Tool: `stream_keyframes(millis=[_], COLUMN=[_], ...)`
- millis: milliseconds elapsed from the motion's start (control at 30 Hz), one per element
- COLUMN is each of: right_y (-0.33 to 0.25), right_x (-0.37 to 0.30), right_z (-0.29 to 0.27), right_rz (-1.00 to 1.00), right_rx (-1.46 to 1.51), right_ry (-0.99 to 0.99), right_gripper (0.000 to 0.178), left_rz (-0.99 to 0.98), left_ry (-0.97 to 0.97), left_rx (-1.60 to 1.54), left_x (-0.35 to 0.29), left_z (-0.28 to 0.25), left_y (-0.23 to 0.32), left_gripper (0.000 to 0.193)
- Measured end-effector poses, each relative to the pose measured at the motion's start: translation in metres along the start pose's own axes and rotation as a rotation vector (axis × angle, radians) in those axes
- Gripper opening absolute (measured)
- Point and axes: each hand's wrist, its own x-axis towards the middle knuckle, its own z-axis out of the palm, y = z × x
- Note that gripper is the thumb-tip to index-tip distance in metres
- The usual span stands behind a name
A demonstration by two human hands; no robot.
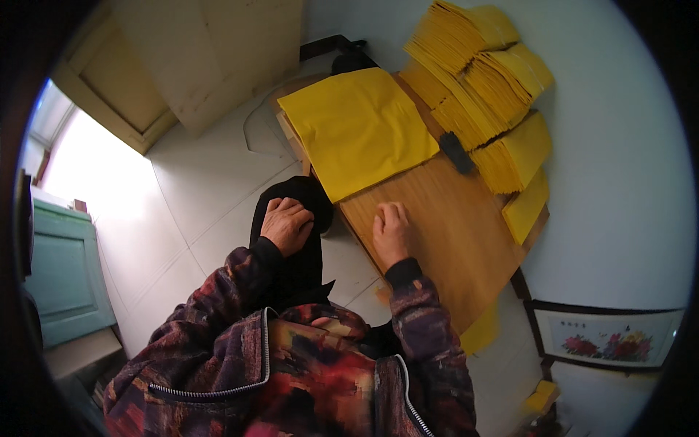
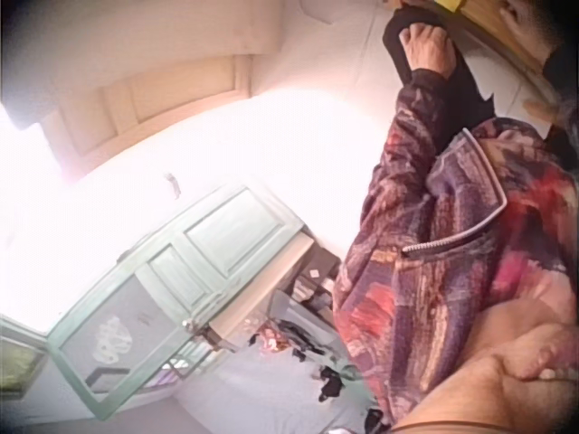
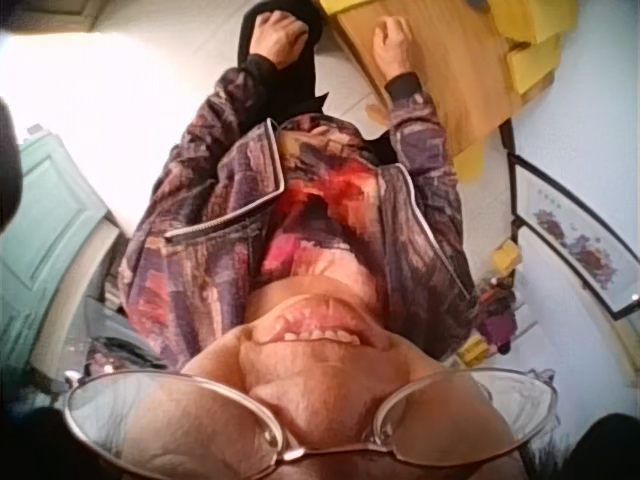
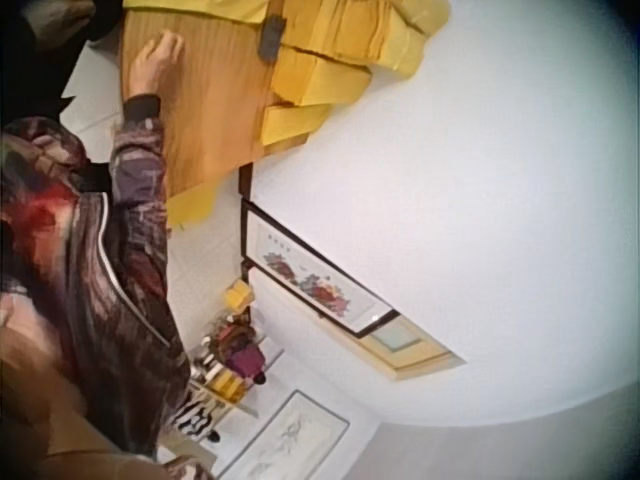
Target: The person folds yellow fabric sheets on a wooden table. They smooth each sheet, fold it in half, and place it into a growing stack. The person repeats this process for multiple sheets throughout the clip.
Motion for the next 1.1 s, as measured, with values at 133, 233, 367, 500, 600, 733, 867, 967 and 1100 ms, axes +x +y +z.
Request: stream_keyframes(millis=[133,233,367,500,600,733,867,967,1100], right_y=[-0.016,-0.018,-0.012,-0.005,0.001,0.005,0.006,0.007,0.008], right_x=[0.023,0.037,0.051,0.064,0.07,0.073,0.081,0.086,0.089], right_z=[0.012,0.014,0.009,0.01,0.012,0.012,0.011,0.011,0.009], right_rz=[-0.16,-0.165,-0.245,-0.28,-0.269,-0.243,-0.204,-0.154,-0.111], right_rx=[-0.065,-0.096,-0.233,-0.294,-0.247,-0.165,-0.055,0.021,0.06], right_ry=[0.024,-0.032,-0.157,-0.203,-0.219,-0.187,-0.18,-0.191,-0.208], right_gripper=[0.029,0.034,0.037,0.037,0.033,0.023,0.015,0.014,0.013], left_rz=[-0.012,0.0,-0.002,-0.003,-0.076,-0.249,-0.339,-0.388,-0.438], left_ry=[-0.029,0.014,0.02,0.012,0.06,0.211,0.164,0.096,0.001], left_rx=[0.03,0.021,0.013,0.009,-0.09,-0.209,-0.376,-0.476,-0.518], left_x=[0.001,0.0,0.0,0.001,0.004,0.026,0.058,0.074,0.079], left_z=[-0.001,0.0,0.0,-0.001,-0.001,0.004,0.014,0.017,0.02], left_y=[-0.002,-0.003,-0.003,-0.003,-0.003,-0.012,-0.022,-0.026,-0.032], left_gripper=[0.008,0.009,0.009,0.011,0.017,0.039,0.059,0.063,0.059])
